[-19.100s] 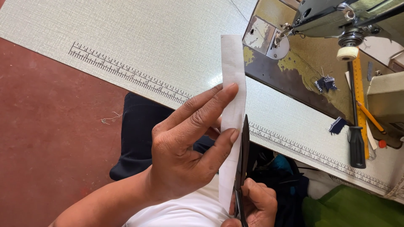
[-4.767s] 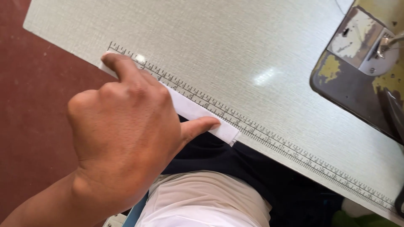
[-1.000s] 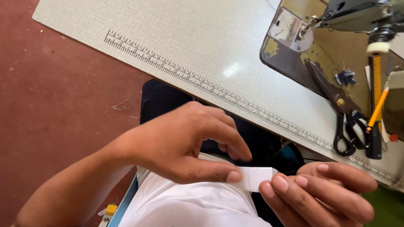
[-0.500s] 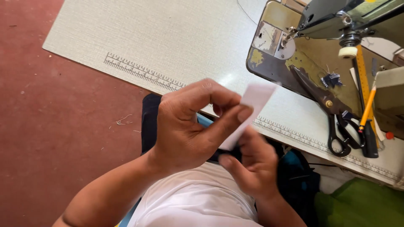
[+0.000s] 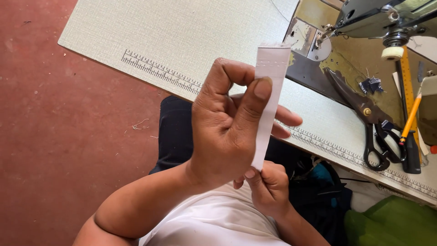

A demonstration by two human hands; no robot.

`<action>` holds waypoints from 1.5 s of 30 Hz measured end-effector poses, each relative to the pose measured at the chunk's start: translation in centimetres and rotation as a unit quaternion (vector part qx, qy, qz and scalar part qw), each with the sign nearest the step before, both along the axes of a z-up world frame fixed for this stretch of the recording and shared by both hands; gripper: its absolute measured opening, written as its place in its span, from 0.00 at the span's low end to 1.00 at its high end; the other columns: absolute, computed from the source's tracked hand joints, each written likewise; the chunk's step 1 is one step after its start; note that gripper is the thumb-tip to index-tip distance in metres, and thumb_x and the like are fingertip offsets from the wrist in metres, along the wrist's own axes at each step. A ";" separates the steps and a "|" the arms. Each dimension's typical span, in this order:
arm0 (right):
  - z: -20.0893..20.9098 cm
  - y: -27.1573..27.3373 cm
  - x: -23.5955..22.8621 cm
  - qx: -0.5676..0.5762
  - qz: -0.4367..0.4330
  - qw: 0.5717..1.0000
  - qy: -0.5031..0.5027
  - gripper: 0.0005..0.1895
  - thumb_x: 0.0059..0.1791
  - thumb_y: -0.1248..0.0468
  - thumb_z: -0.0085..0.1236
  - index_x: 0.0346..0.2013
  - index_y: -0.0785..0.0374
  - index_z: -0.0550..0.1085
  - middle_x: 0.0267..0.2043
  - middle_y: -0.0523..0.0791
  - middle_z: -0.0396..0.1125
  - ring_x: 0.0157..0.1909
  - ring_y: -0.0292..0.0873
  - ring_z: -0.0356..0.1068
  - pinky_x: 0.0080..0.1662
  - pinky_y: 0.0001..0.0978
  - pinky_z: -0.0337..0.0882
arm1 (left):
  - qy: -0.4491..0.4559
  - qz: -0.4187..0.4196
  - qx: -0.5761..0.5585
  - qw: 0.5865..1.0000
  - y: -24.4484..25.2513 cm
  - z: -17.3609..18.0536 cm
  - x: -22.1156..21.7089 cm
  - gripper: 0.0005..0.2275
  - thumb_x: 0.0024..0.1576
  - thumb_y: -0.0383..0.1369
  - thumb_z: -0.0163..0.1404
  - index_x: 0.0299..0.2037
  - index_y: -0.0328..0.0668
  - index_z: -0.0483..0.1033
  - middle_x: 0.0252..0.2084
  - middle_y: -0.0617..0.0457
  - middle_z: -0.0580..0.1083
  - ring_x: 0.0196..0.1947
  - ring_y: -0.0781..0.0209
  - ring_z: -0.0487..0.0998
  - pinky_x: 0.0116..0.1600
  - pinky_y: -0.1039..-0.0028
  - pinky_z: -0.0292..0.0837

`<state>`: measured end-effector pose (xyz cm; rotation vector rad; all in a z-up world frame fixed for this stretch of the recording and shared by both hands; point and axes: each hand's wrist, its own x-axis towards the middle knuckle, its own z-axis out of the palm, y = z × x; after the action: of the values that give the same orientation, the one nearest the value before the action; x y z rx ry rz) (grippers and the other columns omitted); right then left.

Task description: The person cuts a white fabric piece into a long strip using shears, then measures and marks the strip with a ruler and pencil, and finally trims the marked section. The person works on their lap while seated.

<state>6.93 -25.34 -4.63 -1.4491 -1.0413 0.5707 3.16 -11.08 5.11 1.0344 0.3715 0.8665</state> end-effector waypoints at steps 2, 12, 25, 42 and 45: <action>-1.0 -0.1 -0.2 0.011 0.004 1.000 -0.009 0.24 0.58 0.58 0.42 0.19 0.63 0.71 0.19 0.42 0.69 0.21 0.37 0.70 0.28 0.27 0.69 | 0.001 -0.002 -0.006 1.000 -0.3 0.0 0.0 0.10 0.65 0.40 0.45 0.42 0.43 0.61 0.27 0.53 0.68 0.25 0.56 0.83 0.22 0.76 0.77; -0.9 -1.8 1.9 -0.019 -0.001 0.997 -0.072 0.24 0.56 0.49 0.45 0.23 0.64 0.67 0.22 0.43 0.57 0.26 0.40 0.53 0.31 0.34 0.55 | 0.039 -0.080 0.113 0.990 -0.5 -0.6 -0.4 0.06 0.67 0.34 0.42 0.40 0.43 0.60 0.20 0.56 0.63 0.17 0.70 0.67 0.22 0.81 0.61; 4.1 -2.3 4.8 0.014 -0.186 0.982 -0.005 0.09 0.51 0.64 0.55 0.31 0.69 0.72 0.22 0.47 0.65 0.21 0.36 0.61 0.29 0.25 0.62 | 0.219 -0.256 0.295 0.894 -0.7 -4.2 -1.8 0.07 0.63 0.30 0.45 0.33 0.42 0.64 0.28 0.54 0.66 0.27 0.59 0.64 0.35 0.69 0.62; 4.2 -3.0 4.8 -0.066 -0.267 0.958 -0.082 0.09 0.51 0.63 0.58 0.36 0.69 0.75 0.26 0.47 0.68 0.25 0.36 0.63 0.30 0.23 0.61 | 0.327 -0.376 0.277 0.822 0.8 -5.2 -0.1 0.14 0.64 0.38 0.39 0.31 0.50 0.77 0.18 0.63 0.75 0.20 0.65 0.77 0.32 0.72 0.70; 3.9 -7.8 8.7 -0.135 -0.287 0.915 -0.250 0.14 0.58 0.62 0.60 0.44 0.73 0.79 0.35 0.50 0.70 0.35 0.42 0.66 0.39 0.30 0.61 | 0.384 -0.372 0.279 0.798 2.3 -4.6 0.0 0.15 0.65 0.39 0.39 0.31 0.50 0.79 0.18 0.62 0.76 0.20 0.65 0.78 0.32 0.71 0.71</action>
<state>15.66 -33.14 -0.69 -2.1080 -0.8691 -0.1033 3.18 -8.74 0.47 1.9091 0.3325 -0.2397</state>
